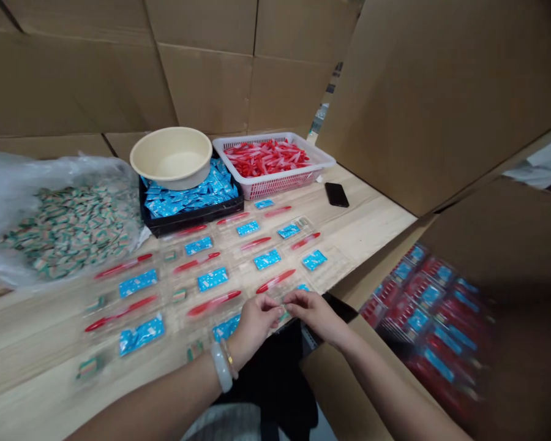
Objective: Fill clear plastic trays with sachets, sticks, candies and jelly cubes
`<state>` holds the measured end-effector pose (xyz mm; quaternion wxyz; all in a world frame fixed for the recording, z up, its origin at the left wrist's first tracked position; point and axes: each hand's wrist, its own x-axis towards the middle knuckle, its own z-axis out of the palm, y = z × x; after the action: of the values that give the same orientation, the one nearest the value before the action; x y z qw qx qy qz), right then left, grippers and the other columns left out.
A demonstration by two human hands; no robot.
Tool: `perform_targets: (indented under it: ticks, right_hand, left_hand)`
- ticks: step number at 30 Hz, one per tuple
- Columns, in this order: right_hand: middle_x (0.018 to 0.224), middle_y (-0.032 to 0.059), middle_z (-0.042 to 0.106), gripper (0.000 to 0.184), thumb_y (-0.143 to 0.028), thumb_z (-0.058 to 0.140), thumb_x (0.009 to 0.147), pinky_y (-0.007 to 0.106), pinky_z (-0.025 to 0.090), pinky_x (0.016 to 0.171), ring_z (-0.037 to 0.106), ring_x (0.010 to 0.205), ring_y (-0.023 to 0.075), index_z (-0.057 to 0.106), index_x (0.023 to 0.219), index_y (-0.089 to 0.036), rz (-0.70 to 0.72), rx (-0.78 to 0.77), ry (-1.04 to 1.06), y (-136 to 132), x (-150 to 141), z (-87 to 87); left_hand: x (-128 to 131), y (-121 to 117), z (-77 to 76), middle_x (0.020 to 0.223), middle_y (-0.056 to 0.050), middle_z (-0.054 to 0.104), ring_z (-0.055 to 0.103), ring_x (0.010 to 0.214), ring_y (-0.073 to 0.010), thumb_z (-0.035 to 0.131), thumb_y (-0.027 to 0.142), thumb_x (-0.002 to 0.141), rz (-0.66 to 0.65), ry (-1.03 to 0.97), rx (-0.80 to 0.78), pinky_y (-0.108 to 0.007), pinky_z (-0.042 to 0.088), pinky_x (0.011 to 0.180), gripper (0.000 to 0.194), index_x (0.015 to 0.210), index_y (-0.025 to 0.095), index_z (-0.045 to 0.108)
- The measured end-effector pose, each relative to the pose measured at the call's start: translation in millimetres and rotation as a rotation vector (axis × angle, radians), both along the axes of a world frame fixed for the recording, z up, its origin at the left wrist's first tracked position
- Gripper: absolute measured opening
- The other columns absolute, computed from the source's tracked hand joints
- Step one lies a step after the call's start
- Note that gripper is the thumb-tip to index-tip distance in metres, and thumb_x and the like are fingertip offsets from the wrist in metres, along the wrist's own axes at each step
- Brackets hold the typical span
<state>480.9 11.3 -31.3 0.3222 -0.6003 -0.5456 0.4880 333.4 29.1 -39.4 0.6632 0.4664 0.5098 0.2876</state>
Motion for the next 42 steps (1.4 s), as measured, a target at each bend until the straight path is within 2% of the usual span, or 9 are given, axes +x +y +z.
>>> perform_targets:
  ticks: [3, 6, 11, 19, 26, 28, 31, 37, 42]
  right_hand:
    - [0.073, 0.0014, 0.057, 0.01, -0.022, 0.051, 0.073, 0.027, 0.041, 0.067, 0.052, 0.07, 0.0141, 0.059, 0.076, -0.017, -0.002, 0.17, -0.173, -4, 8, -1.9]
    - [0.073, 0.0014, 0.055, 0.01, -0.018, 0.049, 0.076, 0.027, 0.042, 0.067, 0.052, 0.071, 0.0138, 0.059, 0.075, -0.018, 0.122, 0.295, -0.236, -11, 12, -4.1]
    - [0.082, 0.0034, 0.053, 0.013, -0.015, 0.051, 0.076, 0.029, 0.042, 0.071, 0.05, 0.079, 0.0152, 0.061, 0.084, -0.019, 0.246, 0.418, -0.325, -21, 12, -12.4]
    - [0.084, 0.0048, 0.054, 0.019, -0.011, 0.053, 0.073, 0.031, 0.04, 0.073, 0.048, 0.082, 0.0173, 0.061, 0.089, -0.019, 0.327, 0.533, -0.502, -22, 10, -19.6]
    - [0.085, 0.005, 0.054, 0.019, -0.013, 0.053, 0.074, 0.032, 0.04, 0.072, 0.048, 0.082, 0.0179, 0.058, 0.091, -0.019, 0.322, 0.564, -0.518, -22, 11, -19.5]
    - [0.084, 0.0048, 0.054, 0.017, -0.013, 0.052, 0.075, 0.032, 0.04, 0.072, 0.048, 0.082, 0.0178, 0.057, 0.09, -0.018, 0.301, 0.566, -0.515, -22, 11, -18.9]
    - [0.081, 0.0044, 0.053, 0.011, -0.013, 0.051, 0.075, 0.031, 0.04, 0.071, 0.048, 0.08, 0.0177, 0.057, 0.083, -0.018, 0.281, 0.555, -0.54, -20, 8, -18.8]
    - [0.08, 0.0045, 0.054, 0.011, -0.014, 0.05, 0.075, 0.031, 0.041, 0.069, 0.049, 0.078, 0.0179, 0.058, 0.081, -0.019, 0.313, 0.534, -0.537, -18, 5, -17.4]
    - [0.08, 0.0054, 0.055, 0.012, -0.019, 0.045, 0.079, 0.03, 0.043, 0.068, 0.052, 0.076, 0.0178, 0.056, 0.083, -0.019, 0.253, 0.482, -0.423, -7, 4, -3.0]
  left_hand:
    - [3, -3, -3.1, 0.058, 0.003, 0.051, 0.049, 0.054, -0.0105, 0.052, 0.013, 0.063, -0.066, 0.159, 0.221, -0.023, 0.038, 0.054, 0.004, 0.063, 0.016, 0.05]
    - [3, -8, -0.3, 0.066, 0.001, 0.056, 0.051, 0.061, -0.012, 0.049, 0.013, 0.068, -0.165, 0.325, 0.437, -0.023, 0.038, 0.058, 0.006, 0.07, 0.017, 0.053]
    - [2, -18, 5.5, 0.069, -0.002, 0.058, 0.052, 0.064, -0.0148, 0.045, 0.015, 0.074, -0.254, 0.653, 0.572, -0.025, 0.037, 0.059, 0.009, 0.073, 0.018, 0.053]
    - [6, -21, 11.8, 0.085, -0.007, 0.056, 0.049, 0.084, -0.0202, 0.043, 0.012, 0.076, -0.328, 0.943, 0.773, -0.032, 0.038, 0.073, 0.015, 0.076, 0.016, 0.058]
    - [-19, -16, 14.2, 0.086, -0.006, 0.053, 0.048, 0.083, -0.0184, 0.044, 0.018, 0.079, -0.309, 0.782, 0.841, -0.032, 0.039, 0.074, 0.017, 0.08, 0.018, 0.061]
    - [-24, -18, 14.3, 0.085, -0.006, 0.053, 0.048, 0.082, -0.0176, 0.044, 0.021, 0.08, -0.344, 0.761, 0.852, -0.031, 0.039, 0.074, 0.017, 0.079, 0.018, 0.061]
    - [-23, -23, 13.5, 0.082, -0.005, 0.053, 0.047, 0.08, -0.0173, 0.045, 0.023, 0.08, -0.438, 0.779, 0.883, -0.031, 0.039, 0.073, 0.017, 0.075, 0.019, 0.061]
    - [-15, -27, 12.1, 0.085, -0.004, 0.054, 0.047, 0.082, -0.0182, 0.038, 0.021, 0.083, -0.502, 0.788, 0.934, -0.033, 0.038, 0.074, 0.022, 0.086, 0.022, 0.06]
    - [-36, -28, 21.6, 0.09, -0.006, 0.056, 0.048, 0.086, -0.0203, 0.047, 0.021, 0.079, -0.441, 0.69, 0.879, -0.032, 0.039, 0.078, 0.02, 0.095, 0.024, 0.058]
